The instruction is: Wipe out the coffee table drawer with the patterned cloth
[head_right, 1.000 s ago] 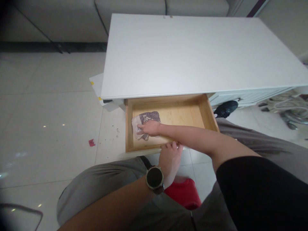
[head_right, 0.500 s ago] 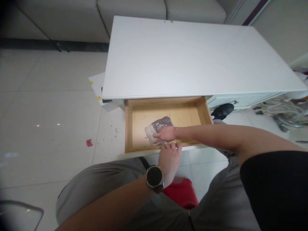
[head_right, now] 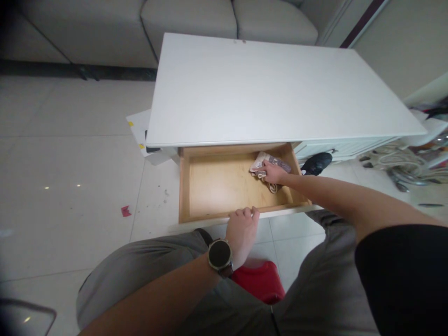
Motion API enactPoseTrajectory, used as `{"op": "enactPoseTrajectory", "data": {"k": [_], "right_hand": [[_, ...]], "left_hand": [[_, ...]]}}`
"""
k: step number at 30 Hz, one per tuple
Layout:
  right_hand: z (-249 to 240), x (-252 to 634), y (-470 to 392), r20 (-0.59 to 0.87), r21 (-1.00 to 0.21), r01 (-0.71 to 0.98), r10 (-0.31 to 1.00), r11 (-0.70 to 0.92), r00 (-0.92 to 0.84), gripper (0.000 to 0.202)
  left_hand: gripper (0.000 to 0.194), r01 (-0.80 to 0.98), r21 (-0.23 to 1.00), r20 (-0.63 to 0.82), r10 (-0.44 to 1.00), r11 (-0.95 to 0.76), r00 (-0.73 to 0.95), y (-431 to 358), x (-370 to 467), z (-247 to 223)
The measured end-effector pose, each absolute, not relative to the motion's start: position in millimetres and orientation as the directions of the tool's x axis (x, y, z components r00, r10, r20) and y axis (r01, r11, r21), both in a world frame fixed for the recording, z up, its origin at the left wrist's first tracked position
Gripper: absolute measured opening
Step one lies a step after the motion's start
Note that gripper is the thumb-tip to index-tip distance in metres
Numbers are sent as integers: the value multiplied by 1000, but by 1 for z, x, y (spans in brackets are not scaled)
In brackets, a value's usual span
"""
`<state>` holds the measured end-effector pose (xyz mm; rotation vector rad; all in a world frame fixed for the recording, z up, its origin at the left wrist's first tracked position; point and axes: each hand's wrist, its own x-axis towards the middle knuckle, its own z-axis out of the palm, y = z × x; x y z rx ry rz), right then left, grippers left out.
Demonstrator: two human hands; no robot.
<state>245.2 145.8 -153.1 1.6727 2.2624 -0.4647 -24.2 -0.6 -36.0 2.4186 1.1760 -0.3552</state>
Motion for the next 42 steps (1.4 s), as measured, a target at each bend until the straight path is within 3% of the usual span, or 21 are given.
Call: {"op": "enactPoseTrajectory", "data": {"k": [5, 9, 14, 21, 24, 29, 36, 42], "right_hand": [[-162, 219, 148, -345, -69, 994, 933, 88, -107, 60], [-160, 185, 158, -338, -87, 994, 936, 68, -94, 58], [-159, 151, 163, -307, -166, 965, 919, 204, -247, 59], [-177, 142, 156, -189, -420, 795, 815, 437, -547, 59], [-182, 153, 145, -137, -475, 719, 765, 507, -630, 55], [-174, 198, 123, -249, -352, 766, 735, 537, -630, 58], [-147, 256, 105, -494, -92, 904, 769, 417, -405, 63], [-137, 261, 86, -568, -219, 855, 650, 471, -504, 60]], "left_hand": [[44, 803, 251, -412, 691, -541, 594, 0, -23, -37], [44, 808, 237, -433, 686, -540, 585, 0, -21, -36], [44, 811, 208, -435, 690, -547, 578, 0, -20, -36], [45, 799, 210, -429, 681, -564, 593, 1, -23, -35], [45, 795, 212, -433, 675, -568, 598, 2, -25, -32], [43, 788, 239, -420, 671, -568, 611, 2, -26, -29], [44, 794, 264, -420, 676, -548, 606, 1, -25, -26], [45, 785, 282, -427, 661, -551, 617, 3, -26, -23]]}}
